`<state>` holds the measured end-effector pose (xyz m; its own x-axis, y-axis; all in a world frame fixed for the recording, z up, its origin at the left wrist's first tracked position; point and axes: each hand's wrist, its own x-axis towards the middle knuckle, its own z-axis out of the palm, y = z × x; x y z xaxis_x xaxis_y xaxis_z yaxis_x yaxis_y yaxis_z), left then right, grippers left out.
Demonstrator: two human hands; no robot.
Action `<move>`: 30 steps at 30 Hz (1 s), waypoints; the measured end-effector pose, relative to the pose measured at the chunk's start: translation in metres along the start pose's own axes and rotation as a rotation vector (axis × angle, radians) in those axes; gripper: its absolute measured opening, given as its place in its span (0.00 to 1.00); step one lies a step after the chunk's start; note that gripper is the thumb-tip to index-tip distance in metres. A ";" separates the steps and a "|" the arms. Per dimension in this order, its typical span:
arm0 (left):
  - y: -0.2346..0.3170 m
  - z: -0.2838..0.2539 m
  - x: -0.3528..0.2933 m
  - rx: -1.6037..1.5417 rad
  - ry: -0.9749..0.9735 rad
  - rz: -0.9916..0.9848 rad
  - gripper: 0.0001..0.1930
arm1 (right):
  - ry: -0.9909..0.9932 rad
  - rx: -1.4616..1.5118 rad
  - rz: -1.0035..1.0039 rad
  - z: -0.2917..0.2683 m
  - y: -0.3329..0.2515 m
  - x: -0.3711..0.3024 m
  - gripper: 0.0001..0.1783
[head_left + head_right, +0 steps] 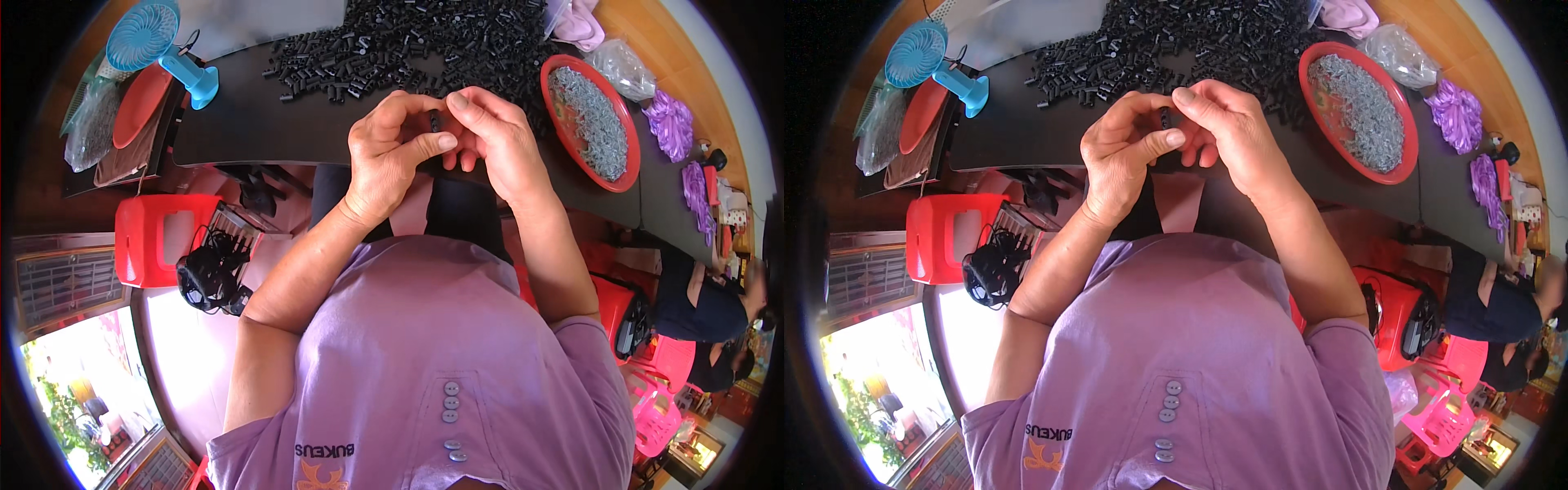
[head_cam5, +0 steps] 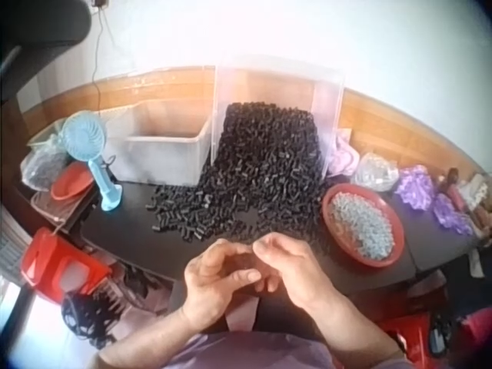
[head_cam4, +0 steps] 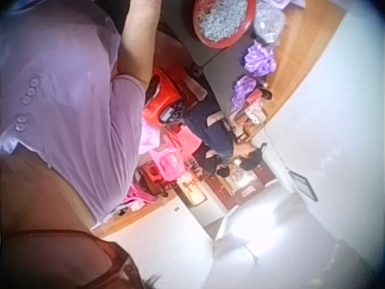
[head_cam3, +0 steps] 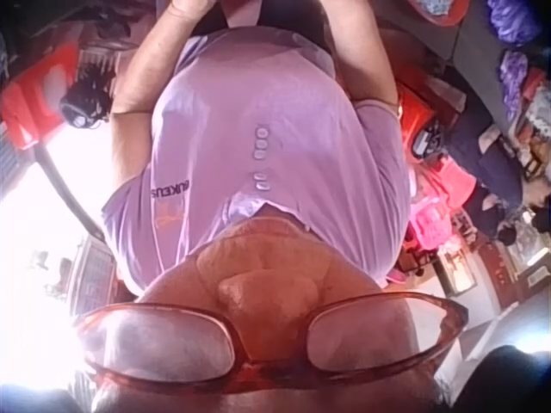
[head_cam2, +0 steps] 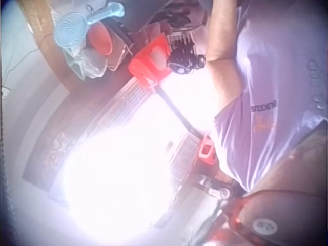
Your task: The person assembles small metal pins into plastic housings by hand at a workbench.
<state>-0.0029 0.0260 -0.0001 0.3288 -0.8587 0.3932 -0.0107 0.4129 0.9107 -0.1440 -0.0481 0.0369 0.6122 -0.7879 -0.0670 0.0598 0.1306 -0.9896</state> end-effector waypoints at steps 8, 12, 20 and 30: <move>-0.009 -0.003 0.004 0.053 -0.023 0.111 0.16 | -0.090 -0.214 0.173 0.000 -0.013 -0.004 0.18; -0.010 -0.004 0.004 0.065 -0.069 0.154 0.17 | -0.097 -0.088 0.142 -0.001 -0.009 -0.004 0.14; -0.007 0.000 0.005 0.127 -0.010 0.183 0.16 | 0.006 0.238 0.155 0.002 -0.001 -0.011 0.10; -0.006 0.001 0.003 0.100 -0.016 0.189 0.17 | 0.010 0.296 0.188 0.001 0.001 -0.013 0.09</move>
<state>-0.0028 0.0205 -0.0041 0.2974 -0.7738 0.5592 -0.1648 0.5353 0.8284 -0.1507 -0.0370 0.0374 0.6267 -0.7391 -0.2469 0.1740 0.4416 -0.8802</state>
